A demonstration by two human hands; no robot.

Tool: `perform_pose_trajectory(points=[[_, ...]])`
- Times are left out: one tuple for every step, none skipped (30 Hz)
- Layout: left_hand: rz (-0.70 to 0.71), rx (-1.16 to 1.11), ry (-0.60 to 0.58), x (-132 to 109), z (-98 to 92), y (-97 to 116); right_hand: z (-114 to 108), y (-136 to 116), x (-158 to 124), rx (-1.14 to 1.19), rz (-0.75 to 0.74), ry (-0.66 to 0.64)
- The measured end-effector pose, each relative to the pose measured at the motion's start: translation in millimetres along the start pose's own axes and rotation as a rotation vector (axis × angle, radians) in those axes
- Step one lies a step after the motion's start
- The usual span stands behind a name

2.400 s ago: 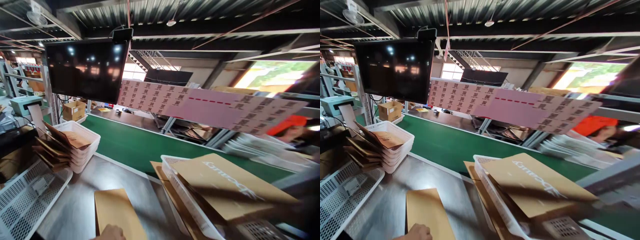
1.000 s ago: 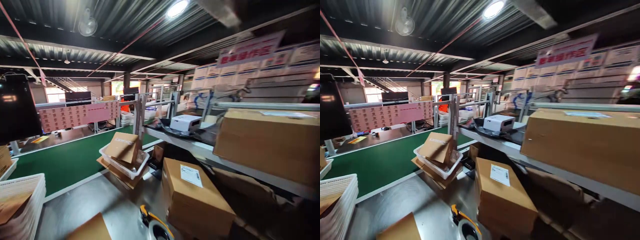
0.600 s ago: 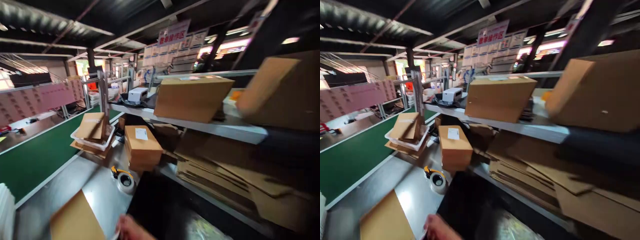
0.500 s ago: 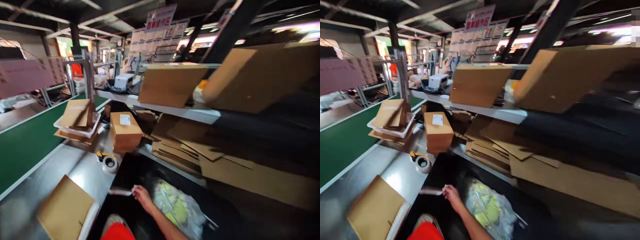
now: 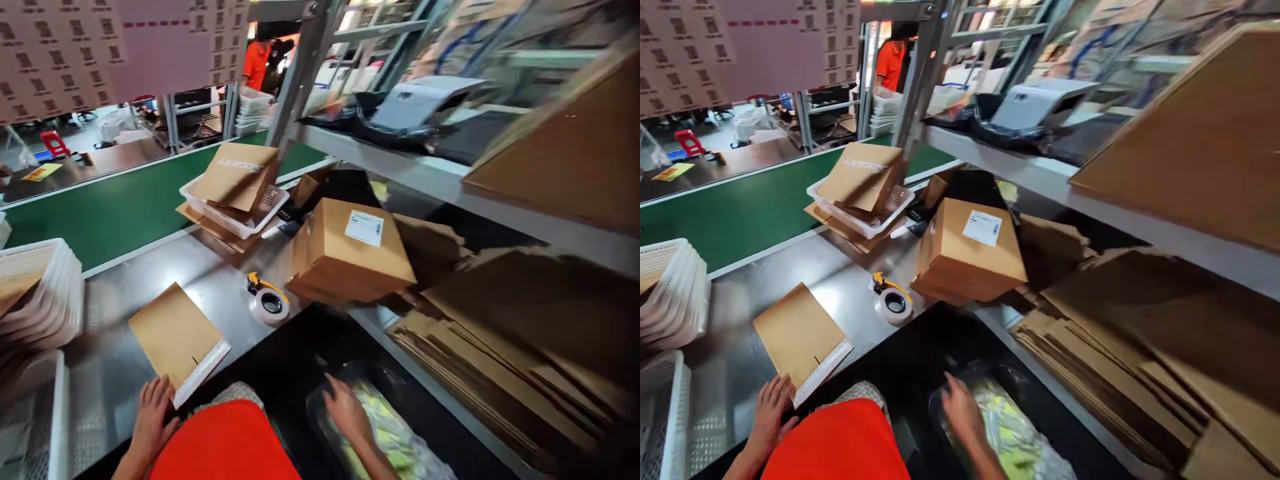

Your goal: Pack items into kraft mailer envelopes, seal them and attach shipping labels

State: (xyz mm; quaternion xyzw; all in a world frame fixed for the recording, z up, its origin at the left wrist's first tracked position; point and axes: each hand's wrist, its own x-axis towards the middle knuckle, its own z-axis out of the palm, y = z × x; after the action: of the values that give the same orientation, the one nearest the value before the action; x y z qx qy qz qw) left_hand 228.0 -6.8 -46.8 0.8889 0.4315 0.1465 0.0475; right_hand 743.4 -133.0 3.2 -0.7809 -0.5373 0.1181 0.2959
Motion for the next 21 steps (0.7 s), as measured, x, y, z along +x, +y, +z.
perform_pose_trajectory(points=[[0.0, 0.002, -0.017, 4.0, 0.0, 8.0, 27.5, -14.8, 18.0, -0.002, -0.064, -0.07], [-0.015, 0.0, -0.02, 8.1, -0.1, 15.5, 53.7, -31.0, 34.9, 0.005, -0.145, -0.16], [-0.036, -0.01, -0.02, 11.9, -0.2, 22.1, 77.3, -47.7, 50.5, 0.014, -0.235, -0.253], [-0.062, -0.026, -0.021, 15.1, -0.5, 27.2, 97.5, -64.0, 64.7, 0.022, -0.327, -0.342], [-0.089, -0.05, -0.018, 17.4, -0.8, 30.7, 113.9, -79.0, 77.4, 0.03, -0.415, -0.43], [-0.121, -0.079, -0.011, 18.7, -1.3, 32.5, 126.5, -92.1, 88.4, 0.036, -0.496, -0.512], [-0.155, -0.113, 0.006, 18.6, -1.8, 33.0, 135.7, -102.9, 97.4, 0.04, -0.569, -0.589], [-0.185, -0.149, 0.029, 17.3, -2.5, 32.7, 142.0, -111.2, 104.5, 0.042, -0.633, -0.658], [-0.217, -0.185, 0.058, 14.5, -3.3, 31.9, 146.3, -116.9, 109.4, 0.043, -0.686, -0.718], [-0.248, -0.22, 0.09, 10.7, -4.0, 31.4, 149.1, -120.1, 112.4, 0.043, -0.73, -0.769], [-0.278, -0.25, 0.121, 6.0, -4.6, 31.4, 151.1, -121.3, 113.8, 0.043, -0.764, -0.81], [-0.308, -0.273, 0.146, 1.0, -4.9, 32.1, 152.6, -120.7, 113.8, 0.045, -0.79, -0.839], [-0.336, -0.29, 0.167, -4.0, -5.1, 33.7, 153.9, -118.8, 113.0, 0.049, -0.808, -0.858], [-0.364, -0.301, 0.182, -8.4, -5.0, 36.0, 155.2, -116.1, 111.8, 0.055, -0.818, -0.868], [-0.389, -0.308, 0.192, -12.1, -4.6, 38.8, 156.5, -113.0, 110.6, 0.064, -0.822, -0.87], [-0.411, -0.313, 0.197, -14.9, -4.1, 41.8, 157.9, -109.9, 109.9, 0.076, -0.82, -0.866], [-0.431, -0.319, 0.197, -16.9, -3.5, 44.9, 159.4, -107.3, 109.7, 0.091, -0.814, -0.857], [-0.453, -0.326, 0.195, -18.1, -2.8, 47.7, 161.1, -105.4, 110.2, 0.108, -0.806, -0.845], [-0.475, -0.333, 0.192, -18.8, -2.2, 50.1, 162.9, -104.5, 111.5, 0.126, -0.796, -0.831], [-0.496, -0.341, 0.188, -19.1, -1.7, 52.1, 164.8, -104.5, 113.4, 0.145, -0.785, -0.813], [-0.514, -0.347, 0.184, -19.0, -1.2, 53.5, 166.8, -105.4, 115.7, 0.164, -0.774, -0.797]])
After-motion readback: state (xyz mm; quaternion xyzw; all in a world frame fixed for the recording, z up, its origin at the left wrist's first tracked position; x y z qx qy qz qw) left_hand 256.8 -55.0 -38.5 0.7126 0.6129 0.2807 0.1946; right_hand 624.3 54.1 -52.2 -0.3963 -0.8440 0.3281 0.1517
